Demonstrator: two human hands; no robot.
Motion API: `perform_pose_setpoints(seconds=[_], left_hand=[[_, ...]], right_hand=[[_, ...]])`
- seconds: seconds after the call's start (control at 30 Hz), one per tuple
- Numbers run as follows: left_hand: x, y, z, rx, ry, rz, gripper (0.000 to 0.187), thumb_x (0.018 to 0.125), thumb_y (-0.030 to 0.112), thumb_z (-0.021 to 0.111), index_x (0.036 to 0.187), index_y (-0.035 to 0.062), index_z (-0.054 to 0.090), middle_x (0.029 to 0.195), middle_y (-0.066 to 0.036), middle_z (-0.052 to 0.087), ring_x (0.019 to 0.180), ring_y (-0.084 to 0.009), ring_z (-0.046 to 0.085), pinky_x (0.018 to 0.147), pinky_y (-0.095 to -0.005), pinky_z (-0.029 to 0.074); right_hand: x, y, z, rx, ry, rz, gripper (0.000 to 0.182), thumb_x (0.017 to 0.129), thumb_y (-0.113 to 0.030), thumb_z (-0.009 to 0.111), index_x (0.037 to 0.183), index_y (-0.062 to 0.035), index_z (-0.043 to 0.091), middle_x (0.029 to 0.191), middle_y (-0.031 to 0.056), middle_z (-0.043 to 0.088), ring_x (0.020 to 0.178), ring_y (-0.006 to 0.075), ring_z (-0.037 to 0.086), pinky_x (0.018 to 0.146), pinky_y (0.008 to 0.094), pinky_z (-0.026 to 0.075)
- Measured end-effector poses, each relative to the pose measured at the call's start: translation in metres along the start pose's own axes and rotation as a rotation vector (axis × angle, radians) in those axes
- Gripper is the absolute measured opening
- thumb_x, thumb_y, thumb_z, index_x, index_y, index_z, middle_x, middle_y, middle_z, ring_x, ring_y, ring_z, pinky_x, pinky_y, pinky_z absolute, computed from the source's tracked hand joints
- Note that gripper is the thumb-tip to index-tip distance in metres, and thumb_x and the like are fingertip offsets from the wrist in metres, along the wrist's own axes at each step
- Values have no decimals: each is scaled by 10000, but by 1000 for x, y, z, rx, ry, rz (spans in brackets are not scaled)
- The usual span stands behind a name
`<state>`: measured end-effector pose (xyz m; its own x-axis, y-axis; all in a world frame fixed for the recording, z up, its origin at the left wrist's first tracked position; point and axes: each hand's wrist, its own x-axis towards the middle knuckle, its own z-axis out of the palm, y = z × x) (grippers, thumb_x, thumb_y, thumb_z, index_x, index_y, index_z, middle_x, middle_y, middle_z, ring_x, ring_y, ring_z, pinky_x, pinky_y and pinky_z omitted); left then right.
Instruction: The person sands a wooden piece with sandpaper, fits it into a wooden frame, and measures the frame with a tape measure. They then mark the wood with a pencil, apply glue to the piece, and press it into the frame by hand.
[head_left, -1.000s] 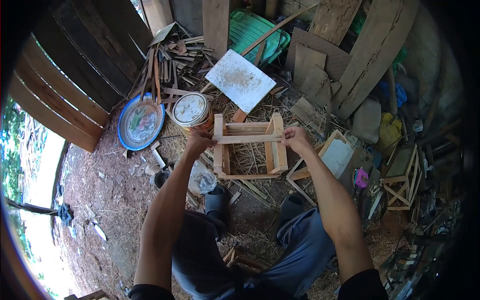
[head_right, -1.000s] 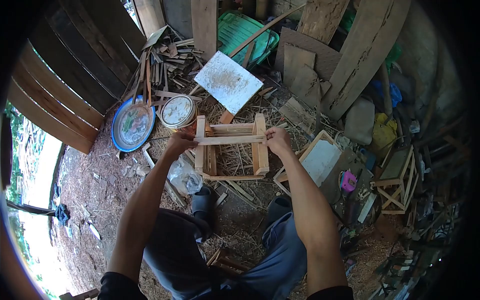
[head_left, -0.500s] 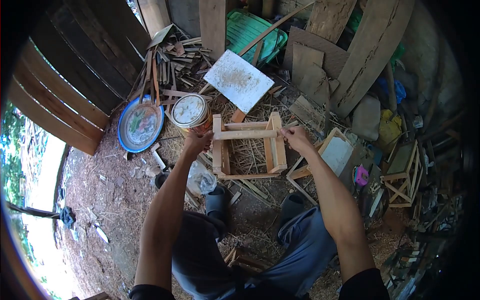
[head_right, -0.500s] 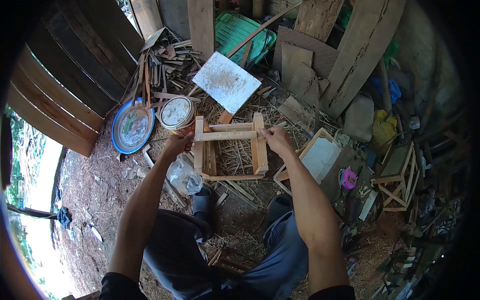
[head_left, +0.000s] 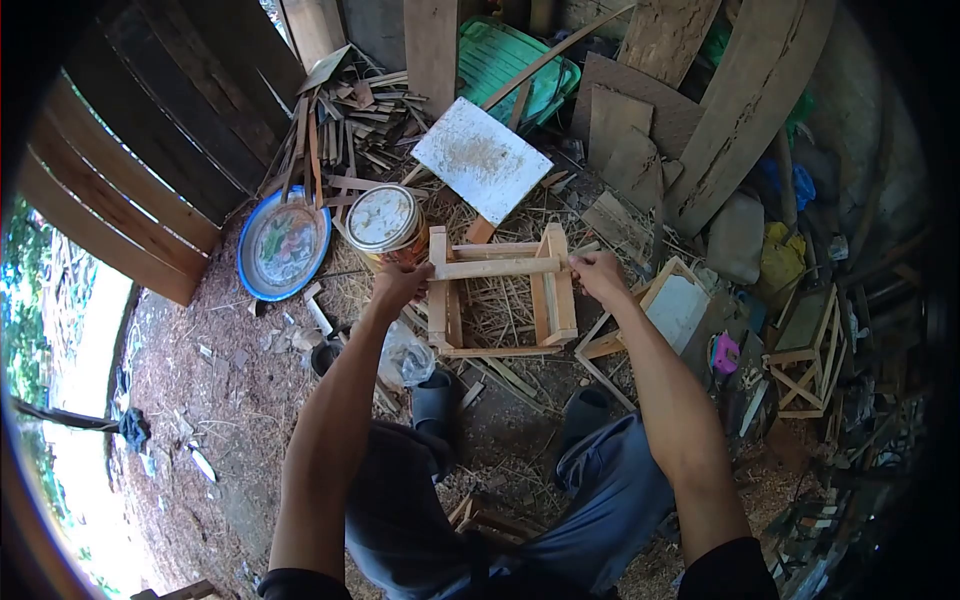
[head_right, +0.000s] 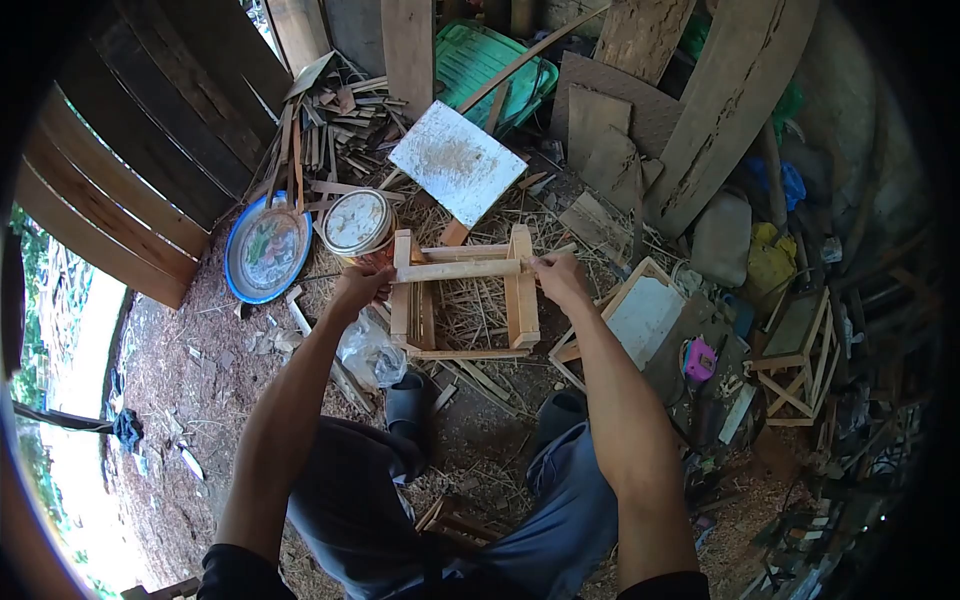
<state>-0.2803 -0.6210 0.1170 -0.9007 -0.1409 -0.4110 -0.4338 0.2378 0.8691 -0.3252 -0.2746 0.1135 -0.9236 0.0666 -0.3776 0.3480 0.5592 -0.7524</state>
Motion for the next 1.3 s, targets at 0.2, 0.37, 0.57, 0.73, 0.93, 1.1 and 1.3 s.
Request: perform_pose_setpoints(seconds=[0.2,0.37,0.57,0.73,0.93,1.1,1.3], left_hand=[[3,0,3,2,-19,21,308,843,265,662,893,-39,654,739,-66,634,613,-122,585,568,-247,475],[-3,7,4,-42,-25,106,279,800,139,673,970,-78,633,781,-91,637,628,-135,593,591,-251,481],[11,-8,-2,-108,-49,102,281,769,77,695,968,-105,616,788,-102,637,631,-134,597,582,-244,491],[13,-17,-2,-45,10,112,264,740,86,718,935,-81,660,775,-112,663,637,-144,623,596,-260,507],[6,-13,-2,-28,33,116,253,729,65,727,926,-80,662,754,-111,663,637,-142,626,593,-258,510],[2,-7,-2,13,25,87,258,757,43,721,953,-97,627,805,-119,652,680,-153,632,607,-249,519],[8,-20,-1,-89,34,77,261,764,79,723,953,-80,639,793,-100,658,653,-131,618,589,-244,508]], right_hand=[[-5,-5,-5,104,-1,-17,214,889,-191,592,970,-4,655,785,14,610,634,79,534,520,223,467],[2,1,-5,177,0,4,190,845,-133,616,982,-16,676,765,74,668,598,118,613,546,250,503],[3,8,-2,327,-3,-75,141,771,25,647,905,-8,676,773,76,667,683,129,646,615,228,545],[2,7,-2,279,-4,-69,137,756,22,665,888,-10,675,797,73,674,685,126,644,613,235,547],[-6,-2,-4,210,-1,-65,122,740,8,686,858,-21,679,775,57,675,667,122,642,611,235,544],[-1,2,1,196,35,-62,94,736,-2,695,824,-26,673,756,56,671,641,122,640,610,241,549],[-8,-9,2,174,24,63,205,776,-12,667,968,39,616,894,115,646,770,187,646,646,297,558]])
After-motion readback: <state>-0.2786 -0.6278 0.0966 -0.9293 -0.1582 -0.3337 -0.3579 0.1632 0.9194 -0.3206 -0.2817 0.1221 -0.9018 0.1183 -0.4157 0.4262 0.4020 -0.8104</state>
